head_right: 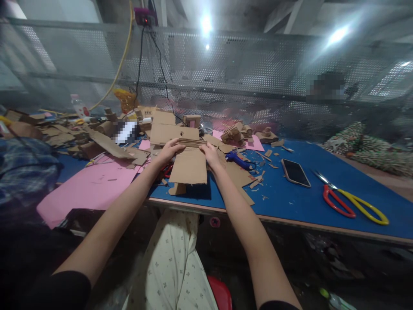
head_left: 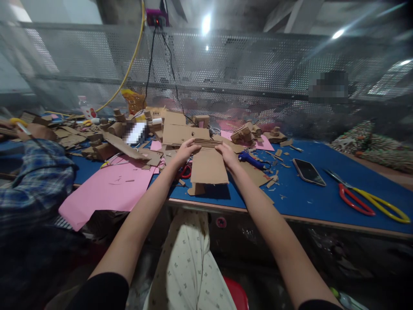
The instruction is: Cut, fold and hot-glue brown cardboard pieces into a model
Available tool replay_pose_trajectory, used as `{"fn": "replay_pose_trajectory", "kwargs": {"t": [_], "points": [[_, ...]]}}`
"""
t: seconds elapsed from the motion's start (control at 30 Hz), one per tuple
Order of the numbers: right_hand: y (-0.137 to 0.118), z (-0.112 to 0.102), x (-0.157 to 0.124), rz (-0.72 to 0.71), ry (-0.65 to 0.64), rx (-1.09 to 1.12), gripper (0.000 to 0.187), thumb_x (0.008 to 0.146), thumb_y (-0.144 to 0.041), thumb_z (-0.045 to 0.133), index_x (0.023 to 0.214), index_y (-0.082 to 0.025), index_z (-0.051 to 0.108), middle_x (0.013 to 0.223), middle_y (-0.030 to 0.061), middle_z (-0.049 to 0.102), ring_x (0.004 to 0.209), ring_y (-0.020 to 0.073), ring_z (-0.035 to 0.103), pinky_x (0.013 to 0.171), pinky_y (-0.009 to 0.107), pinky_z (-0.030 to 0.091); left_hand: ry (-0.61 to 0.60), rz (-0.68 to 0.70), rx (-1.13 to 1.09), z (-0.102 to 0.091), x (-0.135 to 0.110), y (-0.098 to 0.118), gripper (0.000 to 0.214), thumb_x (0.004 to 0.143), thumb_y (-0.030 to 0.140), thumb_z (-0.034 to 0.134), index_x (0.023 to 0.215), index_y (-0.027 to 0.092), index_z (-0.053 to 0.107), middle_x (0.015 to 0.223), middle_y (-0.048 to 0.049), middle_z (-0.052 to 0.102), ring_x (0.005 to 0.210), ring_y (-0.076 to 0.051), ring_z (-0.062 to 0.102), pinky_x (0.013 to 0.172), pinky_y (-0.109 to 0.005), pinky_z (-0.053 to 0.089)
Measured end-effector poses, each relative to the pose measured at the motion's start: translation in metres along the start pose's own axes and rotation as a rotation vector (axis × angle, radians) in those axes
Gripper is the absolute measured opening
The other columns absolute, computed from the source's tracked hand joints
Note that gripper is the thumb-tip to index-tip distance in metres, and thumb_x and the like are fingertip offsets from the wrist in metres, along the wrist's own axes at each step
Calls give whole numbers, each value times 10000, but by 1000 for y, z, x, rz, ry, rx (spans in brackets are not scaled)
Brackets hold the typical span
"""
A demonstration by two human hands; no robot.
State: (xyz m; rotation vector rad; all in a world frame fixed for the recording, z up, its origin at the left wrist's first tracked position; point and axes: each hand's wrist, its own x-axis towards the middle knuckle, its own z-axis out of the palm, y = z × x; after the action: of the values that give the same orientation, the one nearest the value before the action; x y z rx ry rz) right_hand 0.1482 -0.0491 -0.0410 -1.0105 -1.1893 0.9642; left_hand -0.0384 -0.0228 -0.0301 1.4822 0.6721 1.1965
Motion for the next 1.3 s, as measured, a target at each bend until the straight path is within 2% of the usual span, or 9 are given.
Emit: {"fn": "replay_pose_trajectory", "kwargs": {"t": [0.17, 0.37, 0.6, 0.77, 0.97, 1.13, 1.3], "points": [[-4, 0, -3, 47, 47, -8, 168, 590, -341, 586, 694, -223, 528, 632, -33, 553, 665, 160, 518, 654, 295, 413, -23, 30, -12, 4, -2, 2, 199, 656, 230, 673, 823, 177, 580, 545, 74, 447, 507, -69, 375, 525, -223, 239], [-4, 0, -4, 13, 50, -24, 127, 560, -298, 578, 631, -214, 515, 597, -56, 489, 622, 119, 439, 621, 265, 365, 13, 30, -4, 6, -4, 5, 163, 609, 190, 650, 744, 174, 559, 540, 67, 470, 506, -68, 388, 513, -212, 241], [-1, 5, -4, 22, 14, 34, 231, 568, -331, 597, 762, -210, 564, 723, -36, 606, 700, 141, 522, 685, 278, 414, 11, -15, -21, 2, 0, -2, 205, 641, 219, 661, 837, 159, 646, 701, 13, 623, 617, -95, 537, 572, -218, 378], [-3, 5, -6, 12, 3, 33, 266, 557, -325, 625, 793, -206, 595, 763, -24, 638, 728, 150, 547, 716, 290, 431, -15, -39, -13, 2, -2, 3, 278, 607, 190, 685, 880, 141, 691, 656, 9, 610, 566, -92, 502, 524, -228, 350], [-3, 6, -7, -1, -30, 60, 325, 554, -335, 652, 850, -204, 621, 847, -5, 678, 790, 172, 579, 777, 321, 457, -27, -37, 5, 5, -4, 9, 370, 569, 239, 776, 909, 110, 711, 697, -11, 662, 621, -96, 531, 595, -227, 391], [-4, 9, -8, 24, -13, 70, 319, 526, -319, 666, 816, -194, 616, 784, -20, 652, 739, 153, 555, 745, 300, 444, -2, -8, 26, 1, 1, -1, 286, 564, 207, 762, 826, 115, 695, 678, -2, 646, 604, -96, 538, 591, -238, 394], [-3, 8, -8, 17, 11, -30, 194, 545, -286, 629, 685, -219, 514, 642, -62, 523, 647, 120, 469, 666, 264, 392, -1, -30, -30, -2, 5, -13, 285, 575, 188, 727, 851, 130, 689, 622, 22, 598, 560, -95, 518, 561, -240, 390]]}}
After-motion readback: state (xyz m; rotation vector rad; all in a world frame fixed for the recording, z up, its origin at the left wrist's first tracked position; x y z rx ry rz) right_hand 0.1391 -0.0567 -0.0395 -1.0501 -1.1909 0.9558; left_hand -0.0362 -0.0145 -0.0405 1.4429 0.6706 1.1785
